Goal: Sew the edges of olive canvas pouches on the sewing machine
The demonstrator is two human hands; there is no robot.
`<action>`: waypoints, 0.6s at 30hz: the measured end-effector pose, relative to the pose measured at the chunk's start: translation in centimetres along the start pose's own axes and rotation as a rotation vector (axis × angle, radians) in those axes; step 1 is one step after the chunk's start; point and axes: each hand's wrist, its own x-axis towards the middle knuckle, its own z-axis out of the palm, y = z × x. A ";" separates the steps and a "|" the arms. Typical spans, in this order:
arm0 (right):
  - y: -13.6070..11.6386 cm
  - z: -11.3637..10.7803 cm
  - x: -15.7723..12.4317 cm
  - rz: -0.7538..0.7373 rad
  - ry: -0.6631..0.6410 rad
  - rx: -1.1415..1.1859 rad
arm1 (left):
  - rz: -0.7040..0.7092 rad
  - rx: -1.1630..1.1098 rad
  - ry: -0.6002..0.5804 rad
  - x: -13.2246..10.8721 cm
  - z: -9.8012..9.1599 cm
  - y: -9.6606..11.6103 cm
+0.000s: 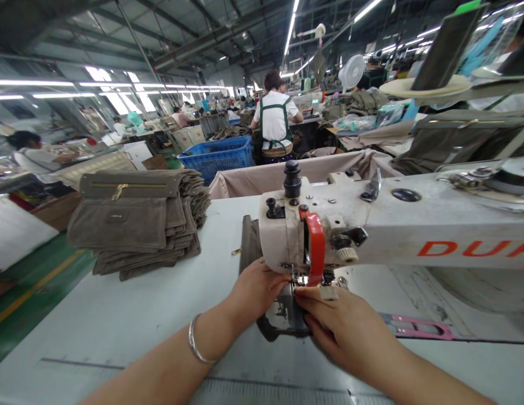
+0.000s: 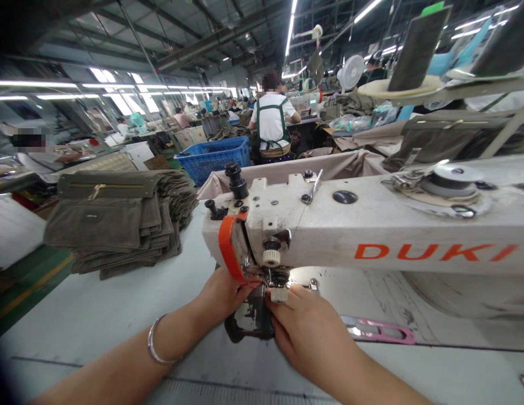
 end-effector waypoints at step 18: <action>0.5 -1.1 -0.2 0.021 -0.036 0.118 | -0.189 -0.110 -0.215 -1.9 -2.6 5.9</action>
